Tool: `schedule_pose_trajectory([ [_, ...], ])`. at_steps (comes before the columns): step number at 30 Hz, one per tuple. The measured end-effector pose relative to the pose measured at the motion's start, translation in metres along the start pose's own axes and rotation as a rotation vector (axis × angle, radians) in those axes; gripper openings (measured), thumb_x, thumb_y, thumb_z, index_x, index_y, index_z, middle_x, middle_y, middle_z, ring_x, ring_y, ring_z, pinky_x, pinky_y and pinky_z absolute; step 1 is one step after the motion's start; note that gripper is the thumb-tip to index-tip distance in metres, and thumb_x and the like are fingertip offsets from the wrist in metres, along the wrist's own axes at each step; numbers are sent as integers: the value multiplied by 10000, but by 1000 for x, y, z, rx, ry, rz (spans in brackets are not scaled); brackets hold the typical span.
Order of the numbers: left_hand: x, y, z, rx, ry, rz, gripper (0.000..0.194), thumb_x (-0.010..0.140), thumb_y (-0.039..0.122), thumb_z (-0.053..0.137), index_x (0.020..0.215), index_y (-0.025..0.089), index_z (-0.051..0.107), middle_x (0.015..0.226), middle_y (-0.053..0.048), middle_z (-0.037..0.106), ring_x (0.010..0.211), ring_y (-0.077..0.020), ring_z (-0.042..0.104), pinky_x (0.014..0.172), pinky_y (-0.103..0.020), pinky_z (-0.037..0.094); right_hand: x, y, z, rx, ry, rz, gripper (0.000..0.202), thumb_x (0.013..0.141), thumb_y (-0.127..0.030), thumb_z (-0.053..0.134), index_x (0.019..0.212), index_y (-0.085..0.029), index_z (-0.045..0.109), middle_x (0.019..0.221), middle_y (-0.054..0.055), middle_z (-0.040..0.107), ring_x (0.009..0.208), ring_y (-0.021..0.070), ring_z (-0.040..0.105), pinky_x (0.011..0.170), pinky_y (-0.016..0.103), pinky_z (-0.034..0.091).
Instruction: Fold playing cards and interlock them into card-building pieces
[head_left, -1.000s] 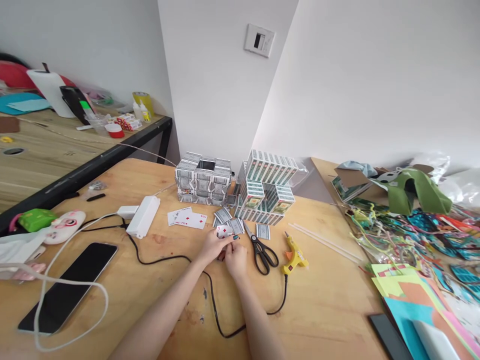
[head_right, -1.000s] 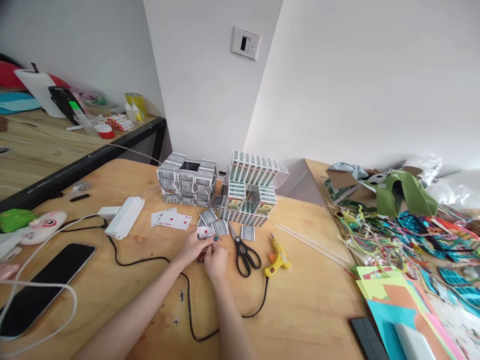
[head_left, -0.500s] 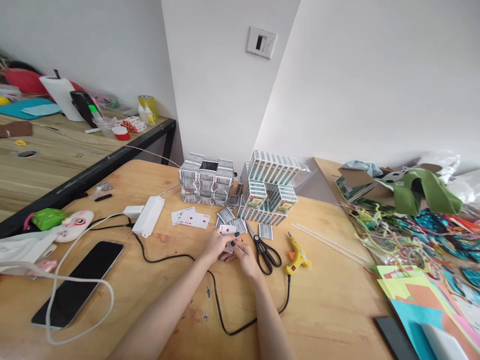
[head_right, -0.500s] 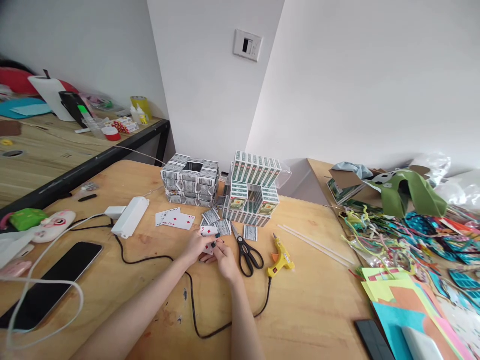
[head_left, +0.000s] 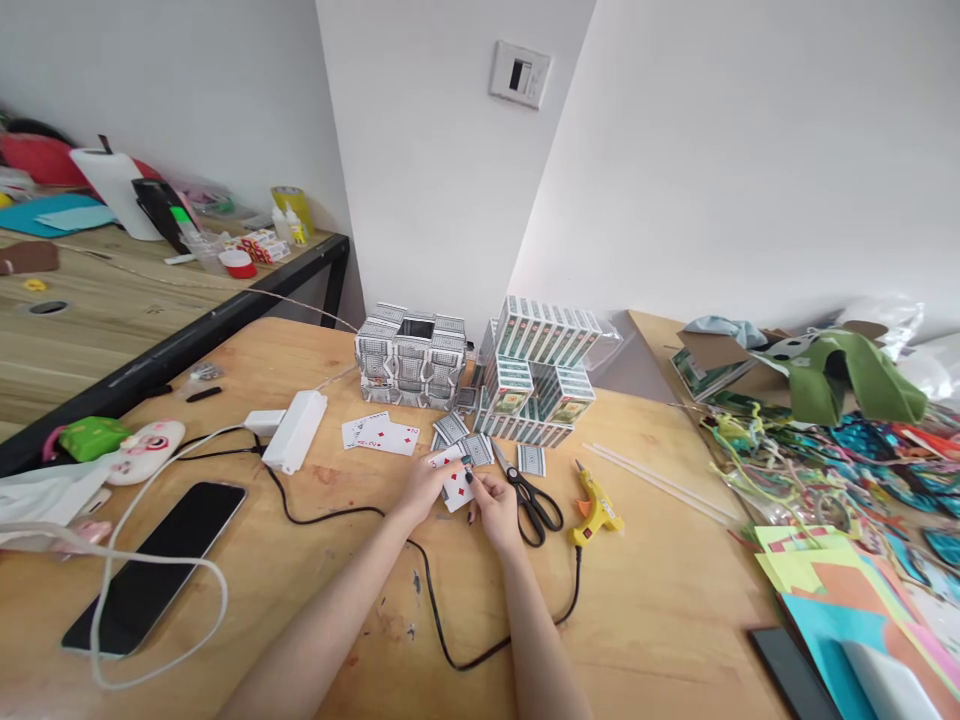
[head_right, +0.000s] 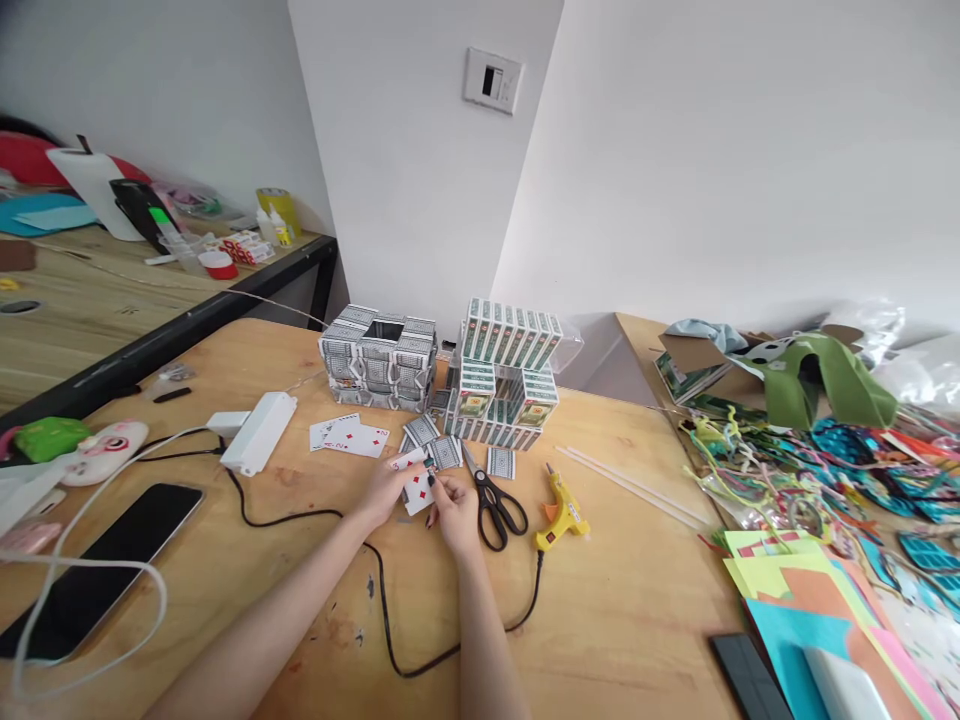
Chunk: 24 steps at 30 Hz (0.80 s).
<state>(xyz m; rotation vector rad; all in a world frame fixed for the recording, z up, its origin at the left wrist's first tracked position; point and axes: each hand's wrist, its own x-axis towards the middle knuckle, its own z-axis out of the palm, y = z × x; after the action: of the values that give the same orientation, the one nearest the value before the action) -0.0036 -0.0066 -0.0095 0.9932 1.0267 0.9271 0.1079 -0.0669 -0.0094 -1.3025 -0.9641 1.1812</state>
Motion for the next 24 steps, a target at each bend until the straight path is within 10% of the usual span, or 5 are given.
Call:
schedule_pose_trajectory([
  [24, -6, -7, -1, 111, 107, 175, 232, 636, 313, 637, 796, 149, 670, 736, -41, 653, 684, -164, 578, 617, -256, 447, 5, 7, -5, 248, 221, -101, 268, 745, -413, 558, 802, -158, 617, 767, 37, 631, 697, 161, 543, 690, 283, 439],
])
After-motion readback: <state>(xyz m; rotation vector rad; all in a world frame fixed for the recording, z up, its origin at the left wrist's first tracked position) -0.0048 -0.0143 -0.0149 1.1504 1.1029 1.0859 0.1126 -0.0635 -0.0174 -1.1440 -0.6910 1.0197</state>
